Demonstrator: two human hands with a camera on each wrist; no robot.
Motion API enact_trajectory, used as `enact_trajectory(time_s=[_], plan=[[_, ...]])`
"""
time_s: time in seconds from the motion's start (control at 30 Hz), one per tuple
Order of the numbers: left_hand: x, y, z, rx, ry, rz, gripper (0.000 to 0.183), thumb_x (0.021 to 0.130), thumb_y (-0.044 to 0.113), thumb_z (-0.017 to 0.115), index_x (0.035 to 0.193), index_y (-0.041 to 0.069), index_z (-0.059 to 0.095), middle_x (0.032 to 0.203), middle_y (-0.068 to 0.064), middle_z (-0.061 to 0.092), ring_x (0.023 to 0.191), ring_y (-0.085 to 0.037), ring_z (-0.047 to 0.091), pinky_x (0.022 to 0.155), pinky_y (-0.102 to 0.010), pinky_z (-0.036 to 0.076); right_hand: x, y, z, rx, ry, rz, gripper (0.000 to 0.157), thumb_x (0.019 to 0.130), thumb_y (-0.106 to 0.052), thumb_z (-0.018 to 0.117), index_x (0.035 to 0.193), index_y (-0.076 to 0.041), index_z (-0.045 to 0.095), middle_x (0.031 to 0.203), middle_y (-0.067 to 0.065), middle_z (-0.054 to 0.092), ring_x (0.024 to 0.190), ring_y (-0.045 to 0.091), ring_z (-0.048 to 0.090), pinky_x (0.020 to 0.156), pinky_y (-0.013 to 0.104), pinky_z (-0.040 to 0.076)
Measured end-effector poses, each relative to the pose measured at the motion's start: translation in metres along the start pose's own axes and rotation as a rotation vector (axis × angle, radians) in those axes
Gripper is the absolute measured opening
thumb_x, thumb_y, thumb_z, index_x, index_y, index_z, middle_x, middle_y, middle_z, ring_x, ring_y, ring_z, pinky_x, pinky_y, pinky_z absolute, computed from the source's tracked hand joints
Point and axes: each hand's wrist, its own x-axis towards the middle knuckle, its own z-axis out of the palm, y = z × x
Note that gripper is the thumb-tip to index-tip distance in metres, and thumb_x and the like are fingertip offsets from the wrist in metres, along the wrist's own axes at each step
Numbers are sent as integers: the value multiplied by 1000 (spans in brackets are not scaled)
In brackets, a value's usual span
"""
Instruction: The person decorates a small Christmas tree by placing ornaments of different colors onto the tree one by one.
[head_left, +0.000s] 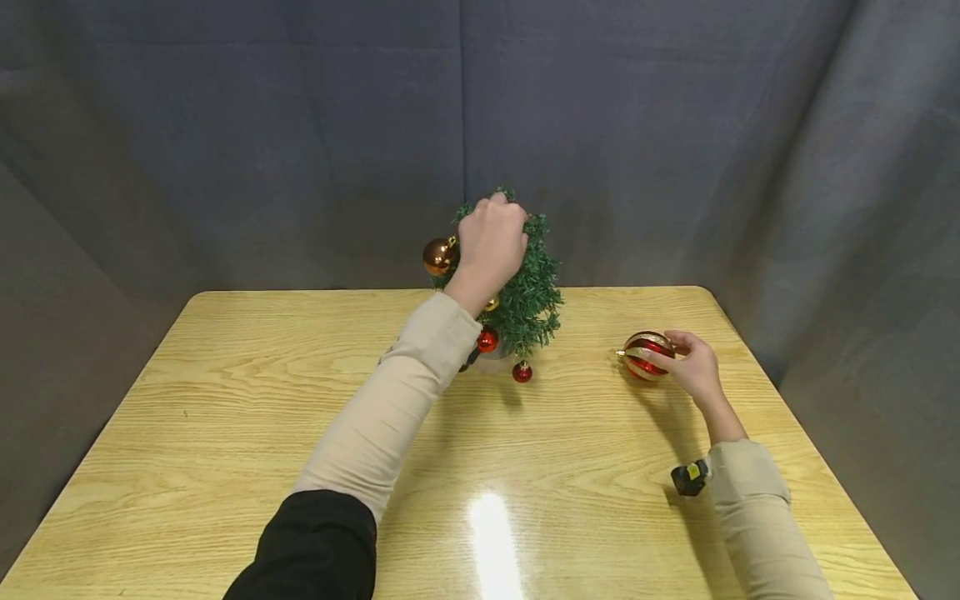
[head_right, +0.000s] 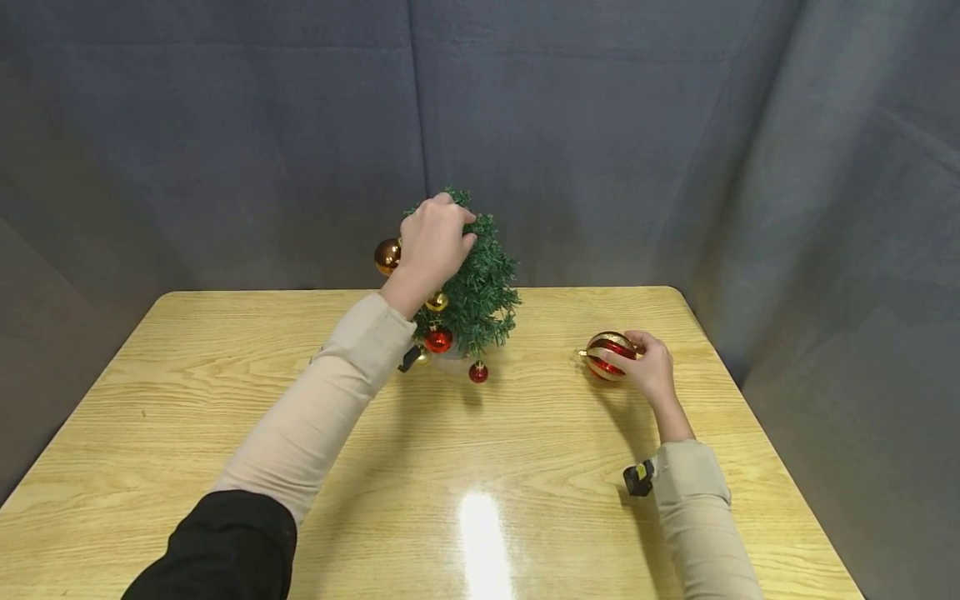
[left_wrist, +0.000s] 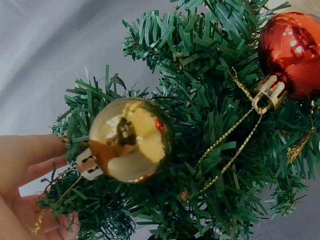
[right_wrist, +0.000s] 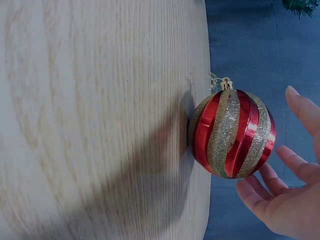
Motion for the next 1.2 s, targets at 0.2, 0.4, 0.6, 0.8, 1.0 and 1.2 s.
enact_trajectory(time_s=[0.2, 0.4, 0.6, 0.8, 1.0, 1.2], plan=[[1, -2, 1, -19, 6, -10, 19, 86, 23, 61, 102, 17, 70, 98, -4, 60, 84, -20, 58, 60, -34, 50, 1, 1, -2, -1, -17, 26, 64, 81, -23, 67, 127, 11, 39, 122, 31, 41, 112, 42, 37, 87, 49, 37], [1, -4, 3, -63, 25, -24, 18, 85, 24, 62, 100, 18, 71, 97, 0, 61, 85, -17, 59, 61, -32, 50, 4, 4, -1, 5, -29, 64, 63, 81, -21, 67, 128, 10, 39, 126, 31, 37, 114, 42, 34, 90, 49, 34], [0, -6, 3, -84, 56, -22, 16, 86, 24, 61, 97, 19, 72, 94, 1, 63, 82, -16, 60, 57, -31, 49, 6, 8, 1, 0, -67, 93, 69, 80, -26, 68, 130, 10, 35, 128, 33, 34, 115, 43, 33, 92, 49, 33], [-1, -7, 3, -113, 62, -32, 17, 86, 25, 61, 97, 18, 72, 94, 2, 63, 80, -15, 60, 58, -31, 49, 5, 7, 1, 64, -113, 109, 69, 83, -23, 65, 132, 11, 30, 129, 34, 31, 115, 43, 35, 90, 48, 36], [-1, -7, 2, -126, 47, -46, 17, 86, 26, 61, 96, 19, 72, 95, 2, 63, 79, -15, 60, 59, -31, 49, 5, 7, 1, 113, -130, 128, 68, 83, -20, 64, 132, 11, 29, 130, 33, 31, 116, 42, 35, 90, 42, 38], [-1, -6, 2, -125, 46, -49, 17, 85, 26, 61, 96, 19, 72, 95, 2, 63, 79, -14, 60, 59, -31, 49, 4, 8, 1, 183, -125, 130, 64, 84, -14, 63, 131, 12, 29, 129, 33, 33, 115, 41, 37, 73, 15, 42]])
